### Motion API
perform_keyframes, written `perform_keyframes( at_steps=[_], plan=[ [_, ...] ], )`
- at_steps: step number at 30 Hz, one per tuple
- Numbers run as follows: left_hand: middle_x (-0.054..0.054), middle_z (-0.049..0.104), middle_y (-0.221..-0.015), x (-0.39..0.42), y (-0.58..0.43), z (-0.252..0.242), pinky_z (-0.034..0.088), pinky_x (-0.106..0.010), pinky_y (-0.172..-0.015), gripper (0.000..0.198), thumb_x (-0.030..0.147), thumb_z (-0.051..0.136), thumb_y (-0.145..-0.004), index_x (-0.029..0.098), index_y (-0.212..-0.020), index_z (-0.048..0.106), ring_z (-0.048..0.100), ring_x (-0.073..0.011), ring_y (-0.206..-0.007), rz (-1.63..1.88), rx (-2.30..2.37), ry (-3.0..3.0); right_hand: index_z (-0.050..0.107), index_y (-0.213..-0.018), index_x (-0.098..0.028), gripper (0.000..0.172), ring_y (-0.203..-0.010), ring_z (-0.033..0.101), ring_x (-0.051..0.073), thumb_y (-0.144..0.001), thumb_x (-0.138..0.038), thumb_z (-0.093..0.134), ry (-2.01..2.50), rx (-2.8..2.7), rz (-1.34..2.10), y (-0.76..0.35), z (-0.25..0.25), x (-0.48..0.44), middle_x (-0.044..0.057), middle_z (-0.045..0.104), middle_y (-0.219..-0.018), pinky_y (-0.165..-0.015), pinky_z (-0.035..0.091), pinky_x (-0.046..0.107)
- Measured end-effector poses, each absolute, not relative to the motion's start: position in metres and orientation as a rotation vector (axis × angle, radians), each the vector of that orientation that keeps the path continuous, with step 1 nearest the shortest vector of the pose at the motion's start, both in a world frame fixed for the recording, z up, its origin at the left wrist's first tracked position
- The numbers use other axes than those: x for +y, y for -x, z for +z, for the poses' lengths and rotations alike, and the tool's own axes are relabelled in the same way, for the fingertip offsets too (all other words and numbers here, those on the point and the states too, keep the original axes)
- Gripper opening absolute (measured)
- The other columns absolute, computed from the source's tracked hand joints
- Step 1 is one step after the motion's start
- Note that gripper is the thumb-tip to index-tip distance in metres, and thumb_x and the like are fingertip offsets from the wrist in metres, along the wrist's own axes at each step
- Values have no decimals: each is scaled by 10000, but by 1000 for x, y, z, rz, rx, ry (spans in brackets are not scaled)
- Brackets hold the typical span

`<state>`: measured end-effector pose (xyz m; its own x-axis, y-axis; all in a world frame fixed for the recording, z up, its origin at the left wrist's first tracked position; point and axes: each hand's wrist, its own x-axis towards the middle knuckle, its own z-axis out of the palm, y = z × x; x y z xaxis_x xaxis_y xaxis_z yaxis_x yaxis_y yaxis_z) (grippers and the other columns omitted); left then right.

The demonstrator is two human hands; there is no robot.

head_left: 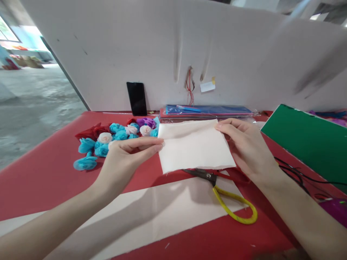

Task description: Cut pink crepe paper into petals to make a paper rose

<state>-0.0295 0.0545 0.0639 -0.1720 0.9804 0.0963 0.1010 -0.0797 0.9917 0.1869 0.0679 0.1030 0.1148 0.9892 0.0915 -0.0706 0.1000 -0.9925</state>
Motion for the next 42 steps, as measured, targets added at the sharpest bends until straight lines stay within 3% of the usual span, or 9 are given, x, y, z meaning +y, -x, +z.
perform_keyframes(
  at_steps=[7,11,21,23,26,30,34,38,42],
  plan=[
    [19,695,-668,54,31,61,528,-290,-756,287,289,772,-598,266,-881,737,620,-164,-700,1386,1320,-1289,625,-586,-163,104,-497,522,67,-677,-159,674,1137,-1115,1072,-188,102,69,-26,577,-582,-442,412,166],
    [34,705,-669,50,30,63,517,-250,-783,337,247,763,-621,306,-949,716,625,-150,-729,1379,1275,-1252,624,-589,-163,96,-497,507,64,-671,-158,674,1132,-1125,1061,-188,102,68,-28,568,-587,-437,395,170],
    [48,611,-588,49,33,60,476,-158,-591,525,213,723,-686,375,-1169,595,532,-95,-599,1415,1191,-1339,621,-579,-170,113,-492,491,63,-681,-162,669,1125,-1134,1062,-185,103,65,-31,553,-572,-424,384,163],
    [47,659,-730,50,33,60,481,-137,-613,557,200,720,-694,393,-1193,568,529,-71,-598,1416,1157,-1344,617,-568,-170,126,-490,489,62,-683,-157,668,1126,-1134,1055,-184,103,66,-30,548,-569,-421,387,161],
    [26,641,-1129,51,31,61,508,-156,-686,617,189,730,-686,388,-1233,525,587,-73,-693,1415,1099,-1280,617,-564,-169,129,-483,487,63,-684,-142,659,1119,-1119,1039,-184,103,66,-27,549,-571,-410,387,159],
    [-11,681,-1077,55,27,63,508,-192,-779,456,204,725,-708,271,-1145,612,631,-155,-925,1323,1050,-1097,619,-581,-166,101,-465,500,58,-673,-146,656,1063,-1102,1015,-184,101,65,-29,563,-566,-408,396,155],
    [-19,720,-852,59,26,63,508,-168,-661,176,244,634,-799,184,-949,701,645,-128,-769,1259,974,-1032,615,-612,-167,95,-480,516,52,-702,-152,643,1005,-1174,954,-182,99,59,-38,570,-566,-447,431,144],
    [-23,713,-719,58,27,61,507,-160,-639,134,248,639,-793,146,-778,725,629,-109,-672,1228,1015,-1033,609,-620,-162,118,-488,509,35,-735,-139,625,990,-1246,923,-178,97,54,-44,563,-574,-446,419,116],
    [15,707,-696,59,31,61,496,-149,-647,135,273,635,-793,180,-746,720,622,-95,-672,1250,1072,-1058,595,-639,-157,117,-515,521,41,-751,-171,629,1001,-1251,1012,-177,96,57,-39,568,-609,-460,439,117]
  ],
)
